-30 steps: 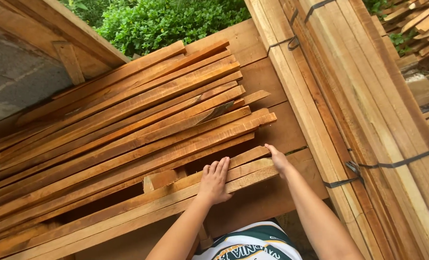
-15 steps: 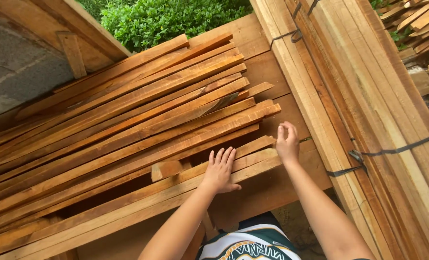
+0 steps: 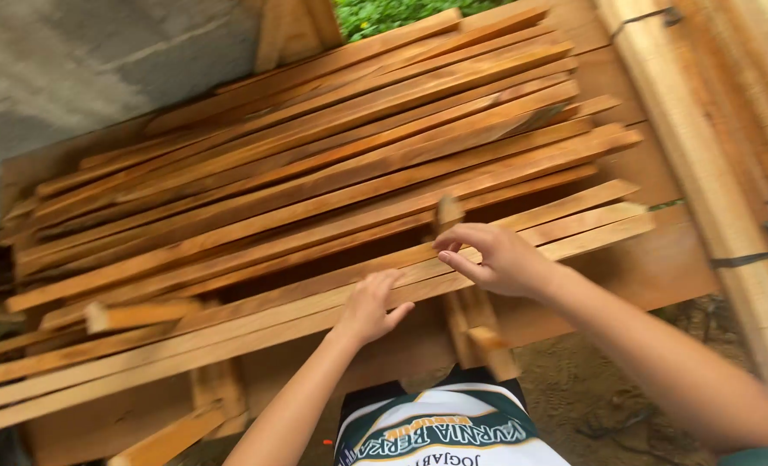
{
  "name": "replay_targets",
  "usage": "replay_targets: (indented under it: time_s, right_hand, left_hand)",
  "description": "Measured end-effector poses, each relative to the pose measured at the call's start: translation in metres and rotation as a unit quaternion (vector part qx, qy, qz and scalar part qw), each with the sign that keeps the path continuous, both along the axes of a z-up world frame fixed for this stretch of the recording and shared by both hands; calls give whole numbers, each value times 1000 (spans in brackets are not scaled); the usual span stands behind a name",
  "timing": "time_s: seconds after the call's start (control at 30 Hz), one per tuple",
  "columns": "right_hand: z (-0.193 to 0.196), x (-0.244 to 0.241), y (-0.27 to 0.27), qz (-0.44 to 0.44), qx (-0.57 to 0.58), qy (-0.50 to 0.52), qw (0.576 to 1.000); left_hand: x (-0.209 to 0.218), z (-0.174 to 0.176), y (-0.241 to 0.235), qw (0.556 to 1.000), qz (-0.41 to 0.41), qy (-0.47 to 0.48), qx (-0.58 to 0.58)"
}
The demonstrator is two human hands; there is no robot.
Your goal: The person arranges a stack of wooden planks on a workbench, aligning them by hand. They then use black plastic zip ties to secure the planks together, wrapping and tightening the ties around the bundle.
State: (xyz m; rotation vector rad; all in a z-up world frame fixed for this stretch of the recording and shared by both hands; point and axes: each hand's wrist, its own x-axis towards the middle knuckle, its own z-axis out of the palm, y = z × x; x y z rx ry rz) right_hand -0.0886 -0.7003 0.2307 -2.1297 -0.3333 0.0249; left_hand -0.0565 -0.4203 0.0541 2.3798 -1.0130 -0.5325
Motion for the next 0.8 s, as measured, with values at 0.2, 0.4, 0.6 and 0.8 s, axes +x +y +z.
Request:
replay_targets:
  time_s: [0.2,0.4,0.6,0.8]
  right_hand:
    - [-89,59,146,117,-379,178,901]
    - [-125,44,265,145,-518,174,825]
    - [-165,48,254,117,-443,73,886]
    - [-155,53,258,128,-461,85,874]
  left_hand:
    - [16,-7,176,964,81,-23,252]
    - [41,-34,231,928,42,-85,362]
    - [38,-45,243,934,23,-152,322]
    - [50,-42,246,953,10,-111,283]
